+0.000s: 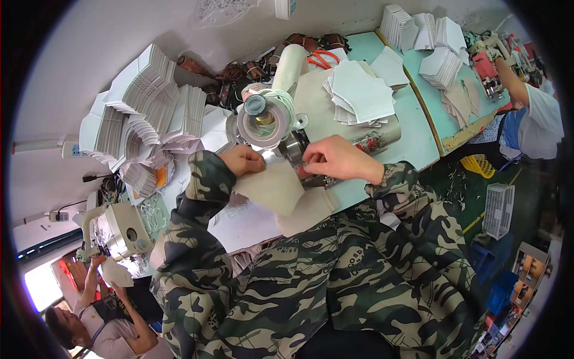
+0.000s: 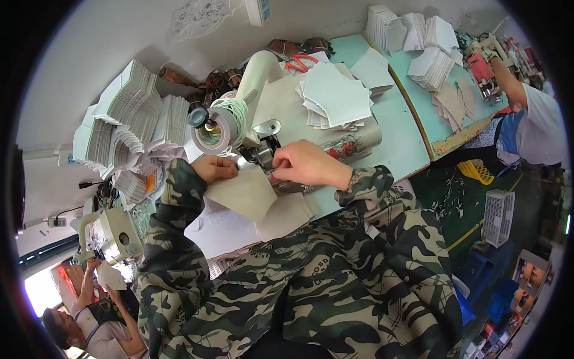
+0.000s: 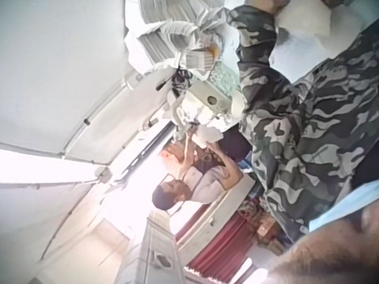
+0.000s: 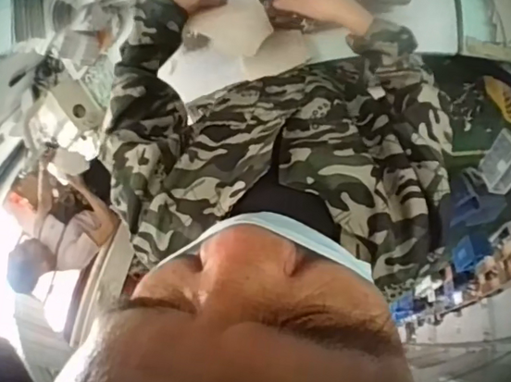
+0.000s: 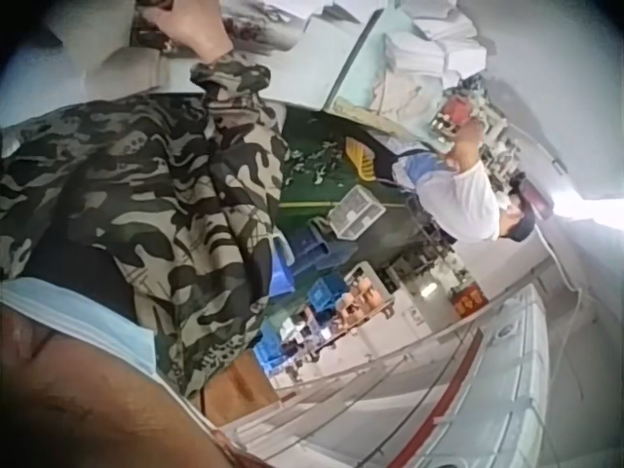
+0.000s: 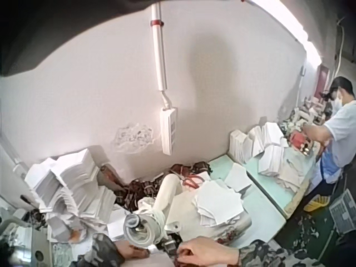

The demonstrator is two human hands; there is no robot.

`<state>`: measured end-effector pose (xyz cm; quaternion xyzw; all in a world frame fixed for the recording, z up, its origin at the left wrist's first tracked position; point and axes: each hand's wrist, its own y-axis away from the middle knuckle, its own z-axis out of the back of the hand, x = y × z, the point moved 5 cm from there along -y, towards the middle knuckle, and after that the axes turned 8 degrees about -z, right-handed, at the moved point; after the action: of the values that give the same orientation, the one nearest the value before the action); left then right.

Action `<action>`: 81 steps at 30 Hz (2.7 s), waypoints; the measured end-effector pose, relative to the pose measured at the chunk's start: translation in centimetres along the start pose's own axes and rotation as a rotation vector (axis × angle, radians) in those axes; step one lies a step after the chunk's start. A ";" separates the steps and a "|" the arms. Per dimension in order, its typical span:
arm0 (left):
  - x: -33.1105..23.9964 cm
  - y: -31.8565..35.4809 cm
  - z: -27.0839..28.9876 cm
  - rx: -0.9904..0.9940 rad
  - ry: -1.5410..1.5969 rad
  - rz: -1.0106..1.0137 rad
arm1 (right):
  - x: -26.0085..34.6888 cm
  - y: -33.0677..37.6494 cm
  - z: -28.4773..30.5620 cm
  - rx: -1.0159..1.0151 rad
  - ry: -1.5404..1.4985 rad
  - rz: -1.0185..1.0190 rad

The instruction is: Skiving the edges of white leather shoe components using a skiving machine to thin the material for assembly.

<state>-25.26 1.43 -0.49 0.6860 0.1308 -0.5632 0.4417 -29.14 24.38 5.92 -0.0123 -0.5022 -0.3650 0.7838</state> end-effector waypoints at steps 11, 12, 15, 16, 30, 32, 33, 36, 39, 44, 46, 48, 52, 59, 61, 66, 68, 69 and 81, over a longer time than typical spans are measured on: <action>-2.4 -0.5 -14.1 -0.342 -1.235 -0.077 | 1.1 3.0 10.3 -0.555 0.236 0.180; -3.4 -0.6 -16.4 -0.352 -1.330 -0.227 | 0.2 3.8 11.8 -0.678 0.501 0.167; 2.9 -1.6 -17.2 -0.359 -1.407 -0.179 | 0.7 4.1 9.3 -0.688 0.557 0.134; 2.8 -1.8 -17.3 -0.359 -1.397 -0.180 | 0.0 4.5 7.4 -0.577 0.333 0.084; -3.7 2.2 -3.8 -0.127 -0.323 -0.065 | 0.8 0.7 -3.3 0.048 -0.164 -0.025; -2.4 2.4 -2.0 -0.183 -0.399 -0.003 | 0.2 -0.2 -2.0 -0.057 0.016 0.051; -2.2 2.1 -1.8 -0.186 -0.399 0.000 | 0.0 -0.3 -0.9 -0.109 0.097 0.024; -4.7 0.4 -3.0 -0.307 -0.442 -0.112 | -0.2 -0.9 0.8 -0.179 0.253 0.022; -7.2 -0.5 -4.9 -0.330 -0.301 0.008 | 1.1 -2.0 0.7 -0.243 0.565 0.141; -6.3 1.7 -5.2 -0.467 -0.911 -0.147 | 0.0 -0.4 1.1 -0.101 0.076 -0.006; -5.8 2.1 -6.4 -0.219 -0.230 -0.243 | -0.7 0.7 0.0 -0.088 -0.338 -0.056; -5.0 1.7 -6.2 -0.064 0.035 -0.088 | -2.5 0.8 -2.3 -0.171 -0.511 -0.168; -0.9 0.9 -2.6 0.010 -0.037 -0.038 | -0.1 1.6 -4.6 0.423 -0.292 -0.277; -6.5 -1.1 -1.2 -0.272 -0.666 -0.310 | -0.2 0.1 0.5 -0.167 0.149 0.019; -8.2 -1.0 -2.4 -0.409 -0.933 -0.550 | 0.4 -0.4 1.8 -0.199 0.332 0.014; -5.1 -0.1 -8.9 -0.319 -1.096 -0.010 | 0.0 0.2 6.3 -0.193 0.369 0.164; -3.7 -0.4 -15.5 -0.296 -1.207 -0.339 | 3.2 4.9 12.3 -0.868 0.385 0.318; -3.0 -0.7 -17.2 -0.462 -1.332 -0.489 | 2.5 5.3 12.2 -0.864 0.392 0.323; -0.9 -1.3 -18.5 -0.509 -1.367 -0.361 | -4.2 5.0 -4.2 0.015 -0.008 -0.018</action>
<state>-14.31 16.37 -0.80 0.0280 0.0640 -0.8799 0.4701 -23.96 28.77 2.25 -0.0035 -0.5083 -0.3681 0.7786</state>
